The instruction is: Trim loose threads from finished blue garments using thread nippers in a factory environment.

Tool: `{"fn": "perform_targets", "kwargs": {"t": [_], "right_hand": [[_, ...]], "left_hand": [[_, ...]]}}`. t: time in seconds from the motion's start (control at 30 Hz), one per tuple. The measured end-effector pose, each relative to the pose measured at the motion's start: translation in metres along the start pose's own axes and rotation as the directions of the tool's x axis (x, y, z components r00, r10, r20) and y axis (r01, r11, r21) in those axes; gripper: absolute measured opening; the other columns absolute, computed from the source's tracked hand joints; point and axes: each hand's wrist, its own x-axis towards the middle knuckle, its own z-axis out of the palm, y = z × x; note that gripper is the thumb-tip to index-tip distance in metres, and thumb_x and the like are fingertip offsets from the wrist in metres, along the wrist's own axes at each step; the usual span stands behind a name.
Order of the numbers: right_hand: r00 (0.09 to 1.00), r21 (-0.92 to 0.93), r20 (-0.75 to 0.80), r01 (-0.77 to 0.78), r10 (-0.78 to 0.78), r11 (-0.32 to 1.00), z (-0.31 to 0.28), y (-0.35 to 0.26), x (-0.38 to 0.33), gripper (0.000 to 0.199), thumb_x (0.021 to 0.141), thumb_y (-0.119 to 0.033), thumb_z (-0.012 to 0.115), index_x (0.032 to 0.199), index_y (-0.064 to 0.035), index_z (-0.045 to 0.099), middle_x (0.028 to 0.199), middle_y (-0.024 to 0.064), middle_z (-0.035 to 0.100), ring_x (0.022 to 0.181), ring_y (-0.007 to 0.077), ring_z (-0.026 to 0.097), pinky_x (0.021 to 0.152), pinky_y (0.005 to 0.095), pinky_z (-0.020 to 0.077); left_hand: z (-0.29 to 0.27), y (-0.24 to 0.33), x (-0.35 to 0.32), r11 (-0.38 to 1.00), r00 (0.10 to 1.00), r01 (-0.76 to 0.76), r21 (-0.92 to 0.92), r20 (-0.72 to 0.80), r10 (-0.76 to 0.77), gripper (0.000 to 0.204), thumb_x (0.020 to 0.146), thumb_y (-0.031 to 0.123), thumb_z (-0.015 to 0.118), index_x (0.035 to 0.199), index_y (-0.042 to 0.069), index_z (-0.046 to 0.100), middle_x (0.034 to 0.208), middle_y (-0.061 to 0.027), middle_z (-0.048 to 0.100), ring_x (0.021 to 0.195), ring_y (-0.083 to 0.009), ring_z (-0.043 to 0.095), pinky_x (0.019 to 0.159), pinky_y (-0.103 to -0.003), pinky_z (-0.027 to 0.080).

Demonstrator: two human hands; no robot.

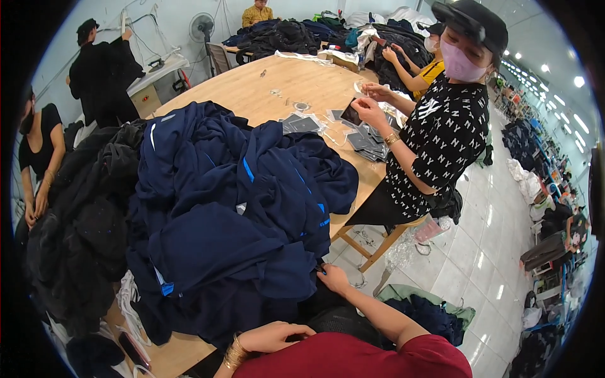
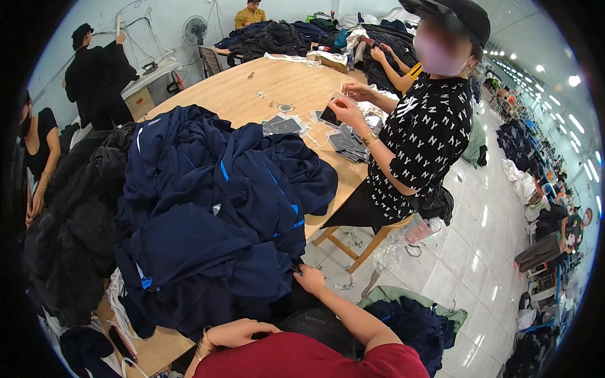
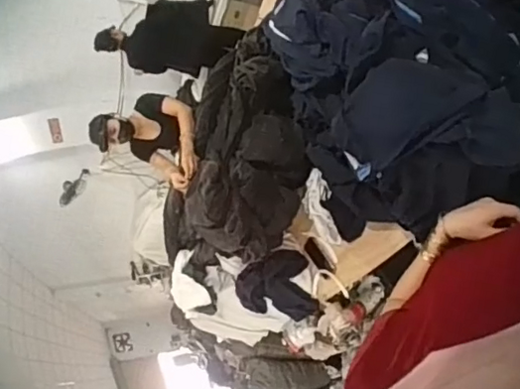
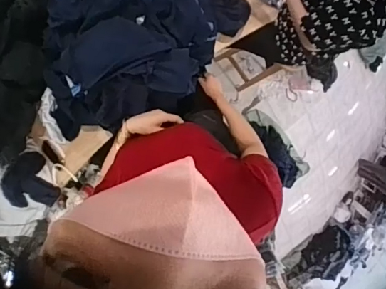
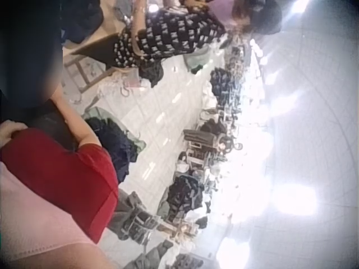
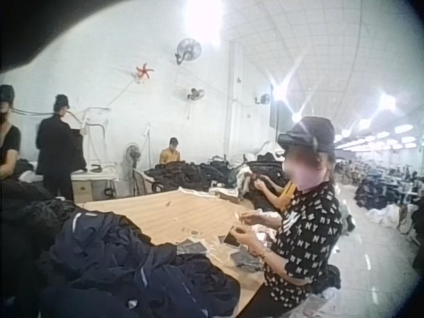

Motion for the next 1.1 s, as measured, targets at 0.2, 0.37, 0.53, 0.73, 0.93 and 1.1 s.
{"fn": "perform_targets", "kwargs": {"t": [0.2,0.37,0.53,0.73,0.93,1.1], "right_hand": [[1.0,0.008,0.02,-0.02,0.02,1.0,-0.002,0.001,-0.005,0.036,0.08,-0.032,0.055,0.099,-0.0017,0.06,0.092,0.0216,0.063,0.087,0.0381,0.06,0.078,0.0455,0.0475],[0.998,0.0,0.048,-0.033,0.033,0.999,0.005,-0.001,-0.002,0.037,0.08,-0.033,0.056,0.102,-0.0035,0.06,0.093,0.0211,0.063,0.088,0.038,0.06,0.078,0.0455,0.0476],[0.996,0.126,-0.087,0.048,-0.037,0.991,0.004,0.015,0.007,0.025,0.077,-0.024,0.061,0.089,-0.0024,0.062,0.085,0.0211,0.062,0.086,0.0389,0.059,0.074,0.0431,0.0475],[0.976,0.378,-0.162,-0.072,0.143,0.923,-0.046,0.019,-0.001,0.021,0.076,-0.016,0.058,0.091,-0.0021,0.064,0.084,0.0168,0.064,0.08,0.0305,0.063,0.072,0.0367,0.0479],[0.945,0.023,-0.203,0.265,-0.255,0.964,-0.09,-0.039,0.022,0.026,0.072,-0.024,0.061,0.094,-0.0101,0.062,0.088,0.0126,0.064,0.084,0.031,0.063,0.073,0.0406,0.0493],[0.986,-0.378,0.145,0.128,-0.078,0.917,-0.104,-0.019,0.006,0.024,0.07,-0.024,0.065,0.085,-0.0052,0.066,0.079,0.0162,0.066,0.077,0.033,0.065,0.065,0.0432,0.0516]], "left_hand": [[0.003,0.004,0.0,1.0,1.0,0.018,0.014,-0.004,-0.018,0.031,0.089,0.019,0.054,0.118,0.006,0.055,0.105,-0.01,0.064,0.095,-0.0207,0.063,0.086,-0.03,0.047],[-0.005,0.005,-0.019,0.998,0.994,0.063,-0.031,-0.082,-0.066,0.031,0.09,0.02,0.054,0.118,0.007,0.055,0.104,-0.0096,0.065,0.094,-0.019,0.063,0.085,-0.029,0.047],[-0.025,0.012,-0.059,0.995,0.966,0.092,0.035,-0.245,-0.081,0.031,0.09,0.02,0.056,0.117,0.005,0.055,0.097,-0.0074,0.067,0.092,-0.0181,0.064,0.082,-0.029,0.048],[-0.037,0.037,-0.099,0.994,0.747,0.107,0.031,-0.663,-0.06,0.024,0.085,0.01,0.057,0.107,0.001,0.06,0.092,-0.0073,0.067,0.084,-0.0188,0.066,0.077,-0.029,0.05],[-0.021,0.025,-0.151,0.997,-0.209,0.072,-0.001,-0.978,0.014,0.031,0.092,0.018,0.053,0.114,-0.004,0.055,0.12,-0.0231,0.054,0.112,-0.0305,0.052,0.099,-0.041,0.036],[-0.046,0.008,-0.175,0.987,-0.153,0.098,0.125,-0.978,0.139,0.032,0.092,0.023,0.054,0.116,0.002,0.056,0.112,-0.017,0.059,0.101,-0.0261,0.056,0.088,-0.033,0.044]]}}
